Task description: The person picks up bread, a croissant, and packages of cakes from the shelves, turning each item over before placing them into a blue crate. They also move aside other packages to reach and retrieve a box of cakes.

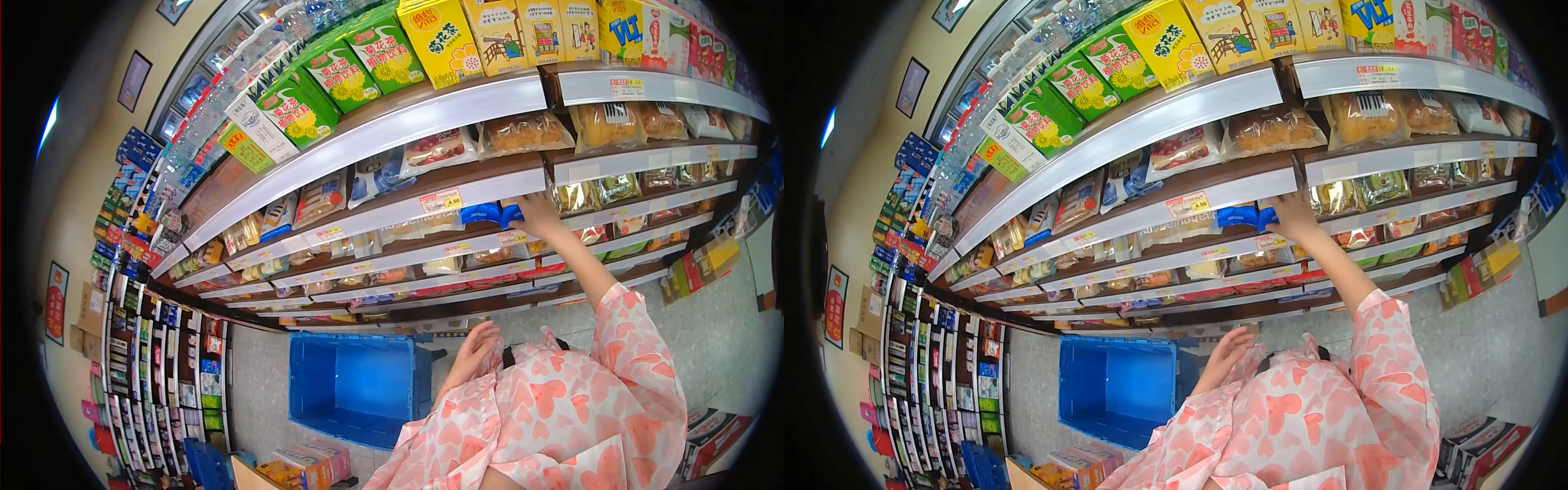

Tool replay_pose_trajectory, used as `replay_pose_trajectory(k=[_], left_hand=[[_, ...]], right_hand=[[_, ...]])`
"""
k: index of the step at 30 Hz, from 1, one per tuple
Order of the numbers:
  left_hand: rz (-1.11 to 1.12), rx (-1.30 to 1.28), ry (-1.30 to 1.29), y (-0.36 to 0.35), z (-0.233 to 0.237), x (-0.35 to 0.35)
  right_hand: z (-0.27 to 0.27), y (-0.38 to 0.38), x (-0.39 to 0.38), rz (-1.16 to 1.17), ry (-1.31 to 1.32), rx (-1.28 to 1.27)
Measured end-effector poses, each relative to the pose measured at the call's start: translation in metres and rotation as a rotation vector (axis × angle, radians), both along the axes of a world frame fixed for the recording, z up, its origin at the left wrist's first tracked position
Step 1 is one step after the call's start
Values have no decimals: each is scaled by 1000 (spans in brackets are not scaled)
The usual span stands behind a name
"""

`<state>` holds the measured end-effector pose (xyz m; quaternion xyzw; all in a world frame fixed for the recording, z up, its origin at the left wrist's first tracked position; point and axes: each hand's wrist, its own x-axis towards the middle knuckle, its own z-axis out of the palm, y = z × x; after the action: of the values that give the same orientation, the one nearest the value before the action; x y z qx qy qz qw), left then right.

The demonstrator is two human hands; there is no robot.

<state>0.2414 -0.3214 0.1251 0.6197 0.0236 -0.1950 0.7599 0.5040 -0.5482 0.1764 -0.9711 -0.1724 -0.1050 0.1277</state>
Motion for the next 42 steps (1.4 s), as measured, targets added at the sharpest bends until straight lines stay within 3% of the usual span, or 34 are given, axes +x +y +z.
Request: replay_pose_trajectory(k=[5,14,20,21,26,33,42], left_hand=[[12,-40,20,-4,-2,-5],[5,-13,26,-12,-12,-15],[25,-41,109,-21,-15,-29],[32,-39,128,-22,-13,-33],[79,0,150,-18,-30,-58],[97,115,108,13,-17,-83],[374,224,119,95,-14,-227]], right_hand=[[-5,-2,6,-17,24,-101],[-8,-2,5,-19,63,-56],[-11,16,-27,17,-138,91],[-9,24,-43,76,-250,237],[-36,51,-118,208,-63,365],[-114,75,-228,248,299,369],[-132,161,-338,589,457,195]])
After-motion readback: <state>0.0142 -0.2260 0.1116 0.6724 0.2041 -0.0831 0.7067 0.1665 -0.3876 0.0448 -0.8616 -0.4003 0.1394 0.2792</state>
